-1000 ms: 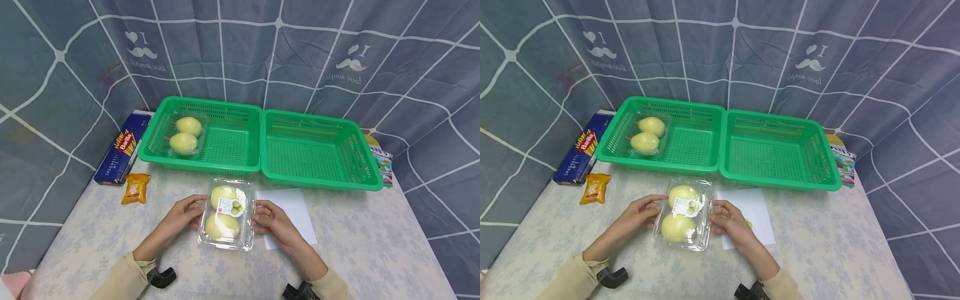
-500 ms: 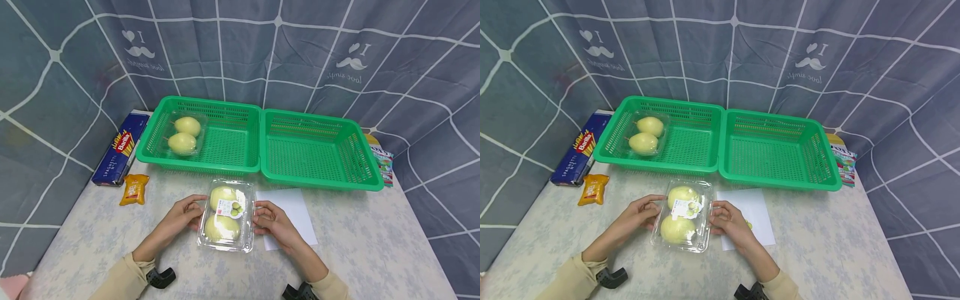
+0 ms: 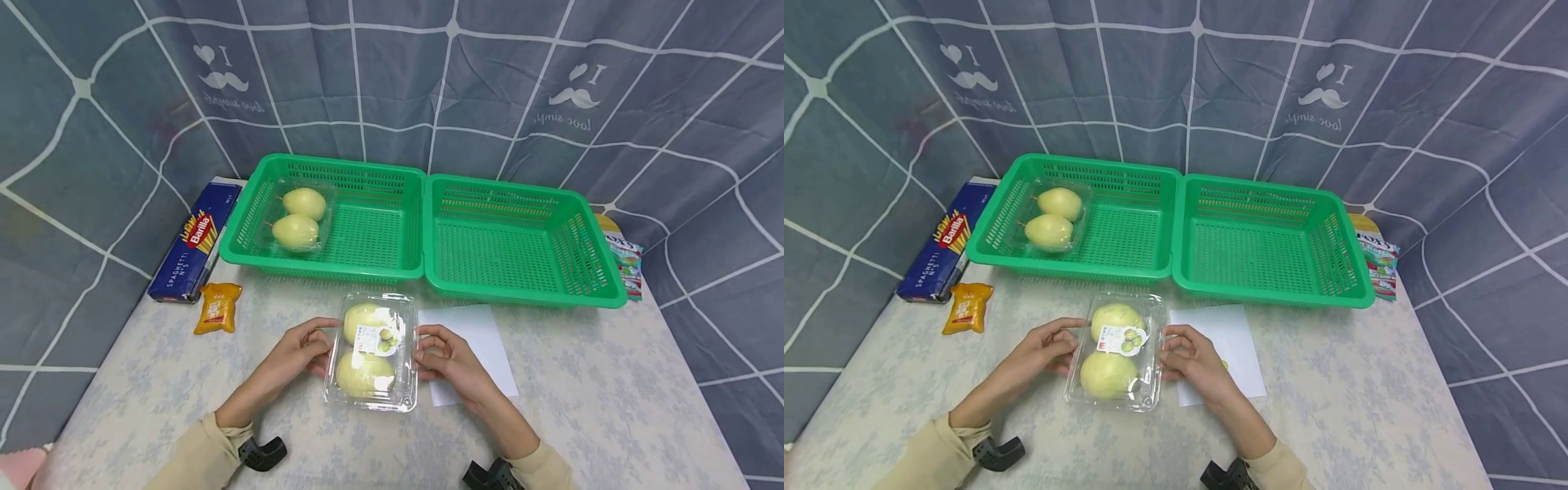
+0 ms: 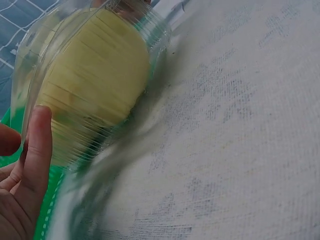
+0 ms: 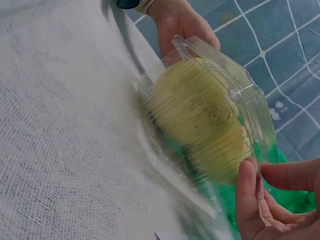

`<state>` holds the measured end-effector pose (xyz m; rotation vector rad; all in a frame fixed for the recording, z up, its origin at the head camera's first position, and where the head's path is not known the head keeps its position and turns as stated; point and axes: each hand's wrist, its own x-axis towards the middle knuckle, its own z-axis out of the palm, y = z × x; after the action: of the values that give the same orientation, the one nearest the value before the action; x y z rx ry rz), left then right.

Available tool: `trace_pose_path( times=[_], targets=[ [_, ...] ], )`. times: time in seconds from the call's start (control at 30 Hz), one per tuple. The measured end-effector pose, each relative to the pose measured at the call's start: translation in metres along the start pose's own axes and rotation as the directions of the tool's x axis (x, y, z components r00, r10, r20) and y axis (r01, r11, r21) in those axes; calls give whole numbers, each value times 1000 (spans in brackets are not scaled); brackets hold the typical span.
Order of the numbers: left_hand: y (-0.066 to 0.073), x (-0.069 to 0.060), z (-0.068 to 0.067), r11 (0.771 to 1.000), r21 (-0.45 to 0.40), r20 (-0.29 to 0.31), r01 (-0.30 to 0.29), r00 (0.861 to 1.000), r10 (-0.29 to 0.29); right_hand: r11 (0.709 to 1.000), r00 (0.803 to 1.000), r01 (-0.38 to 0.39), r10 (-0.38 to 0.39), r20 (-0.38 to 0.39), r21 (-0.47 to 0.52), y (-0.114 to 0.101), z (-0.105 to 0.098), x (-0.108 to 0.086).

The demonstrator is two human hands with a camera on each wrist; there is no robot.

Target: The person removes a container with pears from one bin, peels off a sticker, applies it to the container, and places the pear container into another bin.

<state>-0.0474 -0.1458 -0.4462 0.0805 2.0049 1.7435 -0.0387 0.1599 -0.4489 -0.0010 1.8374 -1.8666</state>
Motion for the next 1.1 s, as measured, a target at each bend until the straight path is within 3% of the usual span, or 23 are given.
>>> trace_pose_path(
  times=[0.23,0.43,0.6,0.73,0.9,1.1],
  targets=[
    [4,-4,1,998,-7,72,-66,995,66,996,997,72,-71,12,-61,-10,-10,-8],
    [9,-5,2,993,-31,108,-111,988,113,995,997,71,-70,17,-67,-15,-16,-16],
    [11,-6,2,981,-107,141,-160,975,174,995,996,85,-84,24,-50,-20,-17,-22],
    [20,-8,4,957,-204,170,-206,955,242,992,993,115,-114,28,-43,-31,-19,-30],
    [41,-7,11,916,-337,209,-215,932,296,980,981,192,-191,28,-51,-46,-26,-40],
    [70,6,26,878,-400,178,-264,917,357,962,961,273,-274,-31,-26,-68,-36,-42]
  ],
)
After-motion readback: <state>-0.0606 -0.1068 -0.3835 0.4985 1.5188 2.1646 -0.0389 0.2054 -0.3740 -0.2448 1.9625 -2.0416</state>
